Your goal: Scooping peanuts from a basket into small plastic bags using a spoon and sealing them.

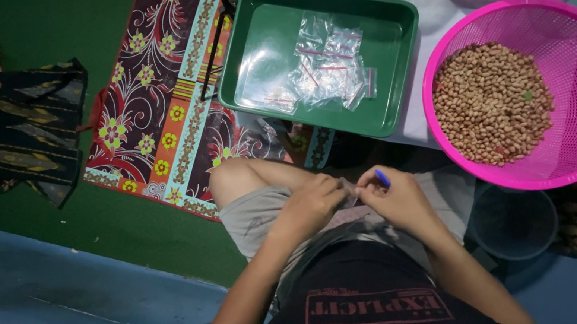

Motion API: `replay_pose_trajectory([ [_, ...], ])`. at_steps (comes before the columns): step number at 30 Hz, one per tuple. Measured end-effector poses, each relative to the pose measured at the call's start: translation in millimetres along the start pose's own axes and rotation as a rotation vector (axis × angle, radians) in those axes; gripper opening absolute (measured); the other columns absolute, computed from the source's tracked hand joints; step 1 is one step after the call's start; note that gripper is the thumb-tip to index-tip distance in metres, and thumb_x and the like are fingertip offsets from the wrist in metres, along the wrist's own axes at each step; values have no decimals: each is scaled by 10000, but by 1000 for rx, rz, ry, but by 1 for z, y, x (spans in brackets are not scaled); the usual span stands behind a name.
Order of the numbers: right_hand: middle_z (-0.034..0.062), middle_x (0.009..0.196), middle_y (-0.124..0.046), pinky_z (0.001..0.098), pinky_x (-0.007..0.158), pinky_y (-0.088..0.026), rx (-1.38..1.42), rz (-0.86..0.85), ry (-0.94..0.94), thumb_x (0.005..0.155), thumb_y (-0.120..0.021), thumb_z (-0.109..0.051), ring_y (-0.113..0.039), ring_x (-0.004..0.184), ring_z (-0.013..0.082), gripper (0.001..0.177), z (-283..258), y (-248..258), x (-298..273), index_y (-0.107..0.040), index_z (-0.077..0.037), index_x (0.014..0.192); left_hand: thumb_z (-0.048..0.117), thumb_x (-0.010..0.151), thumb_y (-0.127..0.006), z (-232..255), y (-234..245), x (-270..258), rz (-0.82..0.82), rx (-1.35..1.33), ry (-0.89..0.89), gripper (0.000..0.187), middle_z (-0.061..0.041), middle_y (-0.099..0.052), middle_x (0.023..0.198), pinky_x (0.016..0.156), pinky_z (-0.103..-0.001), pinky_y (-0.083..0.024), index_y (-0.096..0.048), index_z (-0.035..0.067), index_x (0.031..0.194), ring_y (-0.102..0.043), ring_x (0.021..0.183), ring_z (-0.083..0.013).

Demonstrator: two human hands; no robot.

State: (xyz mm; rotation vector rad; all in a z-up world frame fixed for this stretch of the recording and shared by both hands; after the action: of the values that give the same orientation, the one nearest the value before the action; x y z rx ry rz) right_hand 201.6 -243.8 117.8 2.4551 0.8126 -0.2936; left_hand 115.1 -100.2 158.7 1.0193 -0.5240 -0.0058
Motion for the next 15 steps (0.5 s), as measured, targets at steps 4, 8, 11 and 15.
replay_pose_trajectory([
  [4,105,724,-709,227,508,-454,308,174,60,834,-779,-62,-572,590,134,60,-11,31,-7,-773,-102,878,106,979,-646,-26,-8,-15,91,-29,32,99,-121,-663,974,827,-369,-542,-721,62,1027,-653,968,-310],
  [8,84,941,-528,286,722,-470,930,202,410,1009,-430,-212,-526,803,137,266,-45,86,-23,-584,-12,1092,48,905,-722,-30,47,-1,211,-23,132,164,-127,-676,1018,824,-375,-546,-715,21,1066,-653,926,-293],
  [11,80,924,-546,367,814,-470,495,425,879,1111,-261,-461,-484,794,160,545,-59,130,-60,-585,-24,1086,22,860,-743,-33,73,3,230,-6,209,204,-92,-678,1027,778,-348,-532,-692,29,1057,-646,894,-254],
  [15,130,753,-490,380,670,-472,102,981,824,1182,-230,-576,-444,590,241,621,-5,188,-91,-459,-41,965,13,859,-750,-42,79,-3,268,14,264,202,-81,-697,1046,819,-341,-542,-710,30,1057,-653,922,-254],
])
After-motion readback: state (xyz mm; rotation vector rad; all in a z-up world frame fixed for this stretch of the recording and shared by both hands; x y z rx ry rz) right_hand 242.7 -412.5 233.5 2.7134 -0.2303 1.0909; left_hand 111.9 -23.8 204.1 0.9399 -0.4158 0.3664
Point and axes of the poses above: each hand's wrist, its own x-axis towards the middle knuckle, its own y-axis out of the back of the hand, z = x × y, the point moved 7 cm from there along x, towards the middle knuckle
